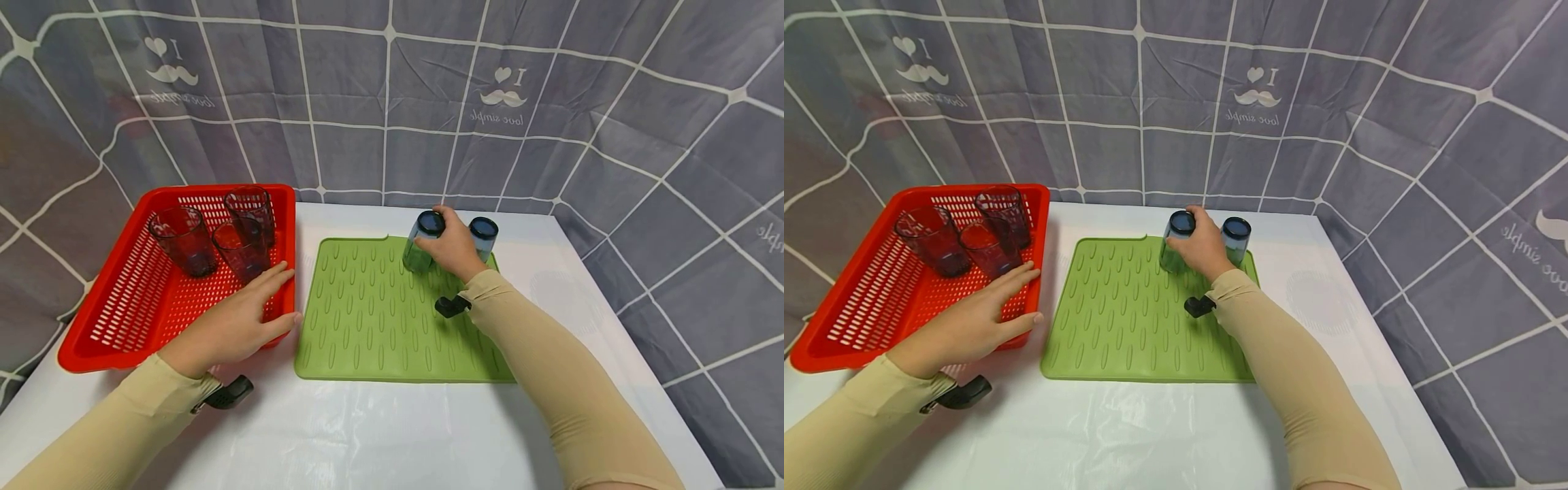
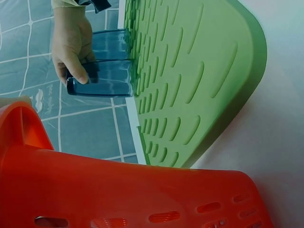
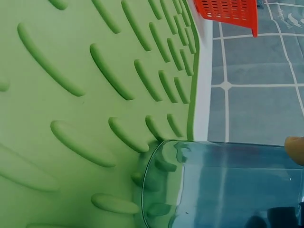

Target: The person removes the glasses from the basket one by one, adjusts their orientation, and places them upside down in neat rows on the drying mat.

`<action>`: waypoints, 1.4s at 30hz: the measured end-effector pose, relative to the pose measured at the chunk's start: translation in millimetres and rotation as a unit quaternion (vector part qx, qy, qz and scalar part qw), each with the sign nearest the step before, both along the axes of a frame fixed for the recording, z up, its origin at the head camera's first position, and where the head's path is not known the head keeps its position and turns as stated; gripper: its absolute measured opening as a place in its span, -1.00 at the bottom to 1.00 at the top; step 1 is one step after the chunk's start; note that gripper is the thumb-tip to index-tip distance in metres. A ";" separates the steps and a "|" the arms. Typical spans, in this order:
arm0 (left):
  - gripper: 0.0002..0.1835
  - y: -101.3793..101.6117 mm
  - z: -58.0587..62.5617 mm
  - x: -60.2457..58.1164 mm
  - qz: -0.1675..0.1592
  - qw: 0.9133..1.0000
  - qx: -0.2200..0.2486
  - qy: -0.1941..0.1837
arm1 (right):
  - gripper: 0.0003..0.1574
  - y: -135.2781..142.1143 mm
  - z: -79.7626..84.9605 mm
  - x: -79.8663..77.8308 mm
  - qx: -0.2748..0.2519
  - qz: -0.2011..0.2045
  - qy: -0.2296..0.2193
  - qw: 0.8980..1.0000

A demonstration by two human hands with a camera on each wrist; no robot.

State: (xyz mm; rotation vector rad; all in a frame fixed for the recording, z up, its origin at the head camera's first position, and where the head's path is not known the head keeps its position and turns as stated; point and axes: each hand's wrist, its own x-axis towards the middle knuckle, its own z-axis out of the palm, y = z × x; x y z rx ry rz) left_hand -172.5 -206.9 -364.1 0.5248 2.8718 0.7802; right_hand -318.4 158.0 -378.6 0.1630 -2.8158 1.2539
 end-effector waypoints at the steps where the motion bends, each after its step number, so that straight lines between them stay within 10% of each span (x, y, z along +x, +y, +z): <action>1: -0.05 0.0 0.0 0.2 0.000 1.000 0.000 0.000 | 0.05 -0.1 -0.6 -0.3 0.002 0.000 0.001 1.000; 42: -0.09 0.3 -1.2 0.5 0.000 1.000 0.008 0.001 | 0.11 -0.6 -10.1 -1.3 0.005 0.004 -0.025 1.000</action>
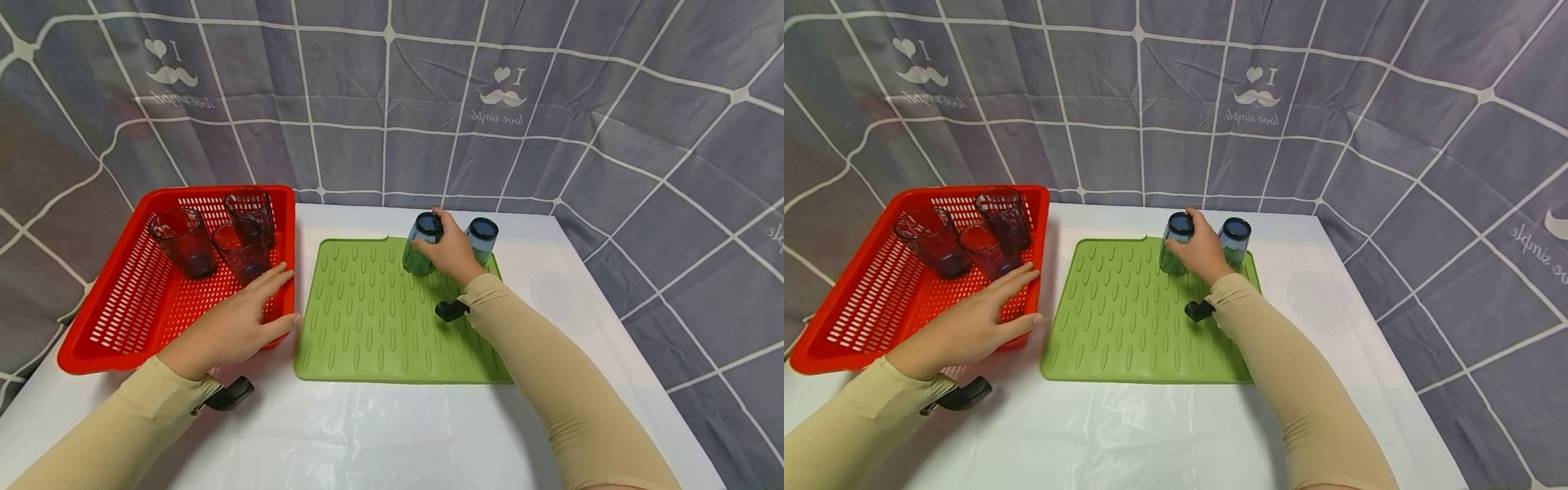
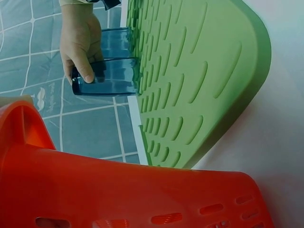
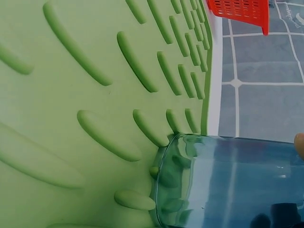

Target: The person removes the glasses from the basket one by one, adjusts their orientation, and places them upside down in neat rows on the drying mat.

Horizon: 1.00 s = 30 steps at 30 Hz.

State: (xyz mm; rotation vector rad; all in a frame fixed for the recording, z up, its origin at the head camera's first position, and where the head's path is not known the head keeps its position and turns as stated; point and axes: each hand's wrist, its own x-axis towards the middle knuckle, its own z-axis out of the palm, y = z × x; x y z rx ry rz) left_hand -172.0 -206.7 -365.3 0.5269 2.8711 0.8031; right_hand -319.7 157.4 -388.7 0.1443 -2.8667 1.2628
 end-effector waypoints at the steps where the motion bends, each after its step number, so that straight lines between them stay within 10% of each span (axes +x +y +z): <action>1: -0.09 -0.1 -0.1 0.1 0.000 1.000 0.000 0.000 | 0.11 -0.1 0.0 0.0 -0.001 0.000 -0.001 1.000; 20: -0.06 -0.5 1.9 0.0 0.000 1.000 -0.005 0.006 | 0.11 1.1 0.7 0.6 -0.011 0.004 -0.002 1.000; 30: -0.13 -17.5 27.3 4.2 0.011 0.999 -0.018 0.045 | 0.11 1.6 -2.4 -0.8 -0.012 0.006 -0.002 1.000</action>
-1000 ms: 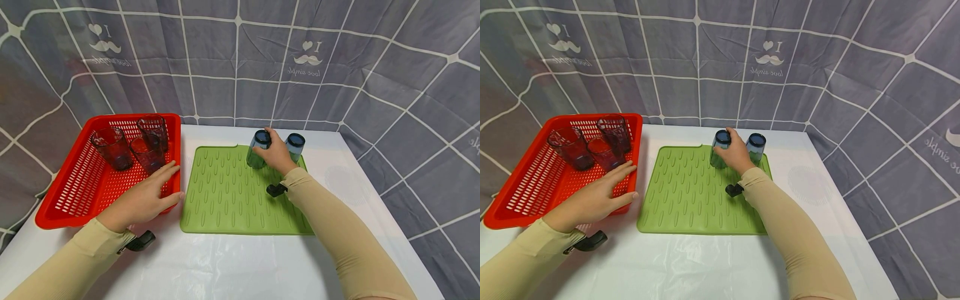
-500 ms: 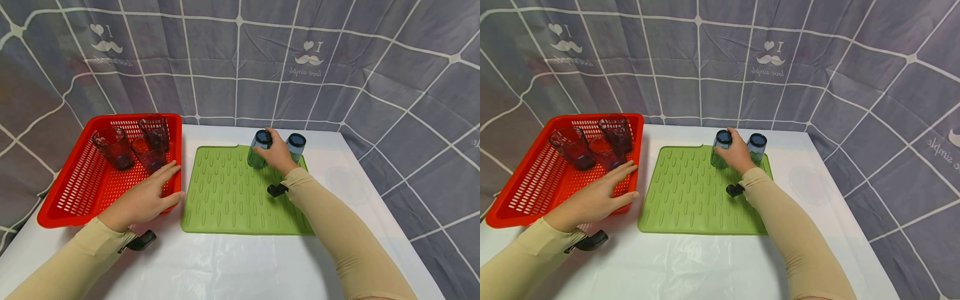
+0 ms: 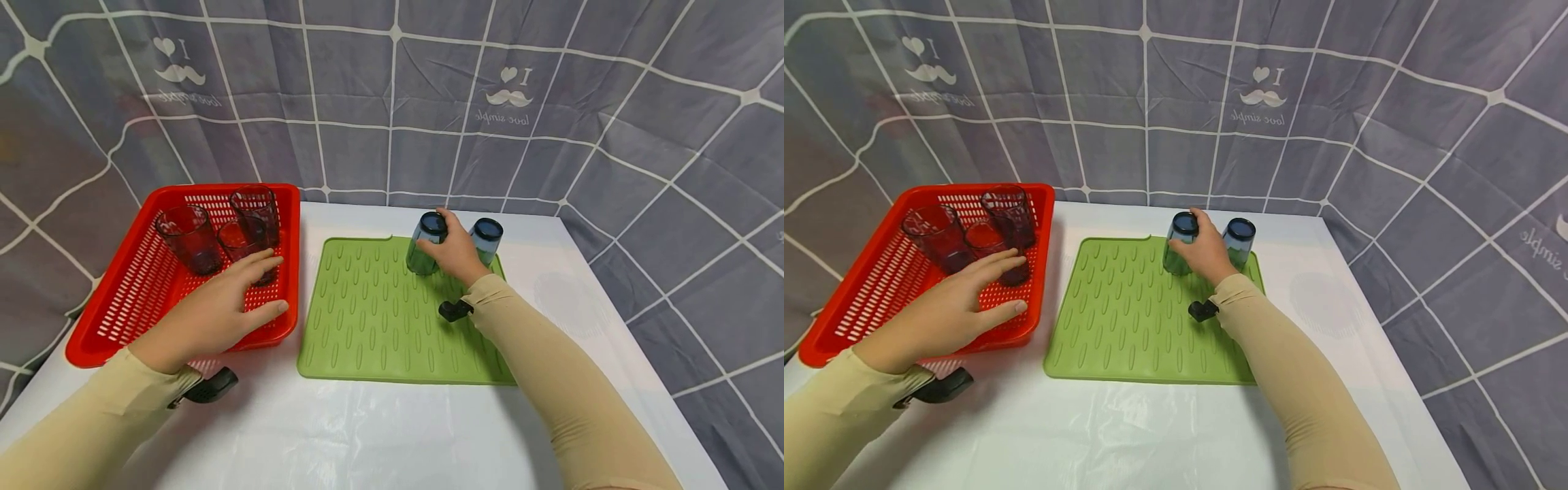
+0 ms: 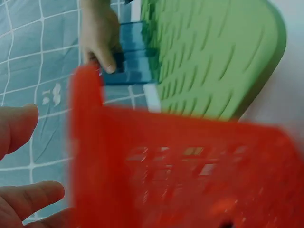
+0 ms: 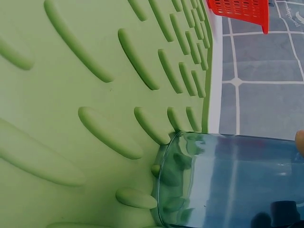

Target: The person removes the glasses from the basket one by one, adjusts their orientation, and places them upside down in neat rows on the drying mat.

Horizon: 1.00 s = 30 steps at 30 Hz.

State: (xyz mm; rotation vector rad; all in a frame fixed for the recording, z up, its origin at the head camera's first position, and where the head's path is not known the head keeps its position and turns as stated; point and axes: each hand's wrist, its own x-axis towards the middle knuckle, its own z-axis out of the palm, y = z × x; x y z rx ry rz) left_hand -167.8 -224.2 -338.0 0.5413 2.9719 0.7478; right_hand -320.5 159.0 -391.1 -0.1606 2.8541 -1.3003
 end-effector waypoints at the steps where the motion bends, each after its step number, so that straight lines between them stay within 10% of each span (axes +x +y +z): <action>1: -0.14 -3.0 4.1 -0.6 0.003 1.000 -0.004 0.004 | 0.11 0.2 0.0 0.0 -0.001 0.001 0.000 1.000; 14: -0.08 -41.3 44.6 -41.2 0.028 0.997 -0.062 -0.022 | 0.12 0.1 0.8 -0.3 0.005 -0.001 -0.003 1.000; 30: 0.12 -53.9 36.1 -103.0 0.031 0.989 -0.123 -0.072 | 0.10 0.4 -0.9 2.1 0.007 0.003 -0.002 1.000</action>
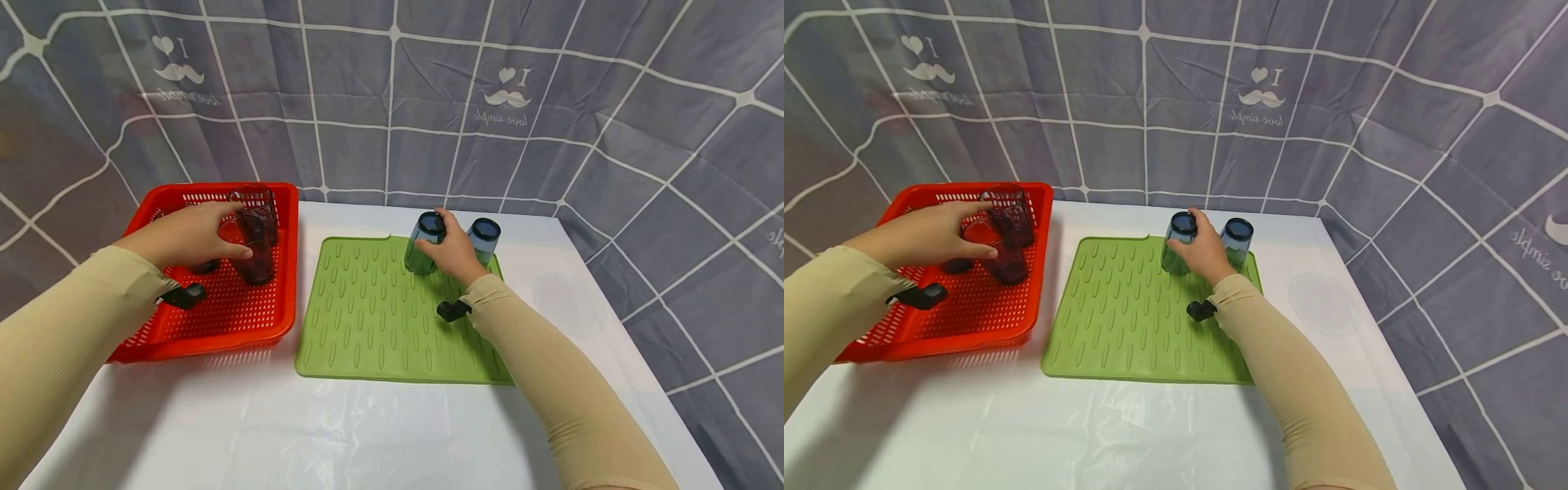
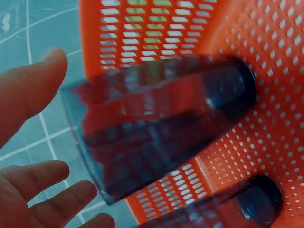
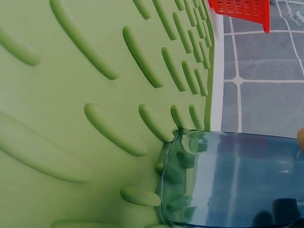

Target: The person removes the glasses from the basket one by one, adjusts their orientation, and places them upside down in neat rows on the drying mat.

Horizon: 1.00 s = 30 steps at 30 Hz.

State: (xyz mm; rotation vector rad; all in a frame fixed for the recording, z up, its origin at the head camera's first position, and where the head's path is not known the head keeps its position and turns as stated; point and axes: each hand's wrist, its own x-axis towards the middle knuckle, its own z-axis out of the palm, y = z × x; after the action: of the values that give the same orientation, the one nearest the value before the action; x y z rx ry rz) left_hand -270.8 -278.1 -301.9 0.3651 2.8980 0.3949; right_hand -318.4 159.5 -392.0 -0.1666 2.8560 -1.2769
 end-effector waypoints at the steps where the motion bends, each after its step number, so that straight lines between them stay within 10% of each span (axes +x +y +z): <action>1: 0.13 -0.7 -1.2 -1.8 0.000 1.000 0.001 -0.002 | 0.10 0.0 -0.1 -0.1 -0.001 0.000 0.000 1.000; 30: 0.08 -0.5 -16.5 -7.3 0.011 1.000 0.006 0.011 | 0.16 2.5 -2.2 -0.2 -0.010 0.008 0.008 1.000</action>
State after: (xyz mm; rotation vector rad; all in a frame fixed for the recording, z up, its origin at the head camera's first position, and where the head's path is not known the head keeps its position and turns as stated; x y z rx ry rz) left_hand -278.2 -278.6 -318.4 0.3408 2.9256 0.4142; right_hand -318.5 162.0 -394.1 -0.1989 2.8502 -1.3069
